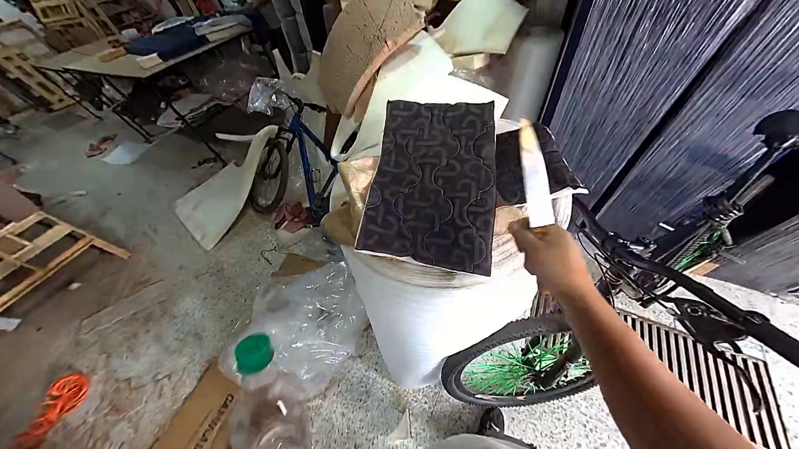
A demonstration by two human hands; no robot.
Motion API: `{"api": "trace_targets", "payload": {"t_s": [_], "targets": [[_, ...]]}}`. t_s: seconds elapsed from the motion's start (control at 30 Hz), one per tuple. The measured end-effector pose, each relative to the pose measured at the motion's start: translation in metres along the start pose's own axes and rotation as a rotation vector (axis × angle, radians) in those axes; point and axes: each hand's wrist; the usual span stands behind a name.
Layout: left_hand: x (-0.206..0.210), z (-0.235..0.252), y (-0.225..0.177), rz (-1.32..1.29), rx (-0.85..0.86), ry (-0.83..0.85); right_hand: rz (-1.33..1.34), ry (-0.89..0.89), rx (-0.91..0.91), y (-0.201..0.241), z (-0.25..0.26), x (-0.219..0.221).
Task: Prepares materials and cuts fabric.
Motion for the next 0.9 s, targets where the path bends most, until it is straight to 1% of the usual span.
{"api": "trace_targets", "payload": {"t_s": [0.07,0.1,0.17,0.3,0.37,0.43,0.5,0.57,0.63,0.77,0.83,0.9], "targets": [[0.011,0.033,-0.025,0.020,0.145,0.087,0.074,-0.028,0.085,-0.022,0.010,-0.018],[0.017,0.052,-0.037,0.046,0.216,0.123,0.118,-0.007,0.110,-0.029,0.013,-0.021],[0.027,0.086,-0.060,0.181,0.292,0.133,0.197,0.019,0.142,-0.034,0.010,-0.016],[0.024,0.168,-0.089,0.484,0.416,0.116,0.261,-0.006,0.224,-0.031,0.015,0.007],[0.014,0.216,-0.103,0.629,0.507,0.128,0.299,0.065,0.340,-0.027,0.022,0.025],[0.013,0.254,-0.123,0.767,0.581,0.164,0.388,0.062,0.417,-0.024,0.021,0.045],[0.021,0.281,-0.142,0.867,0.688,0.202,0.549,0.012,0.375,-0.018,0.018,0.059],[0.031,0.300,-0.157,0.947,0.833,0.217,0.678,-0.002,0.311,-0.013,0.016,0.069],[0.041,0.315,-0.169,1.044,1.020,0.208,0.788,0.021,0.273,-0.014,0.013,0.075],[0.058,0.330,-0.203,1.213,1.269,0.229,0.832,0.041,0.256,-0.018,0.008,0.080],[0.061,0.332,-0.218,1.270,1.347,0.215,0.795,0.029,0.255,-0.021,0.008,0.081],[0.062,0.335,-0.228,1.308,1.383,0.205,0.783,0.033,0.250,-0.024,0.007,0.079]]}}
Point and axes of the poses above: each hand's wrist, its own z-axis towards the middle knuckle, its own x-axis out of the palm, y = z × x, and after that the axes turned 14 degrees about z, right-handed
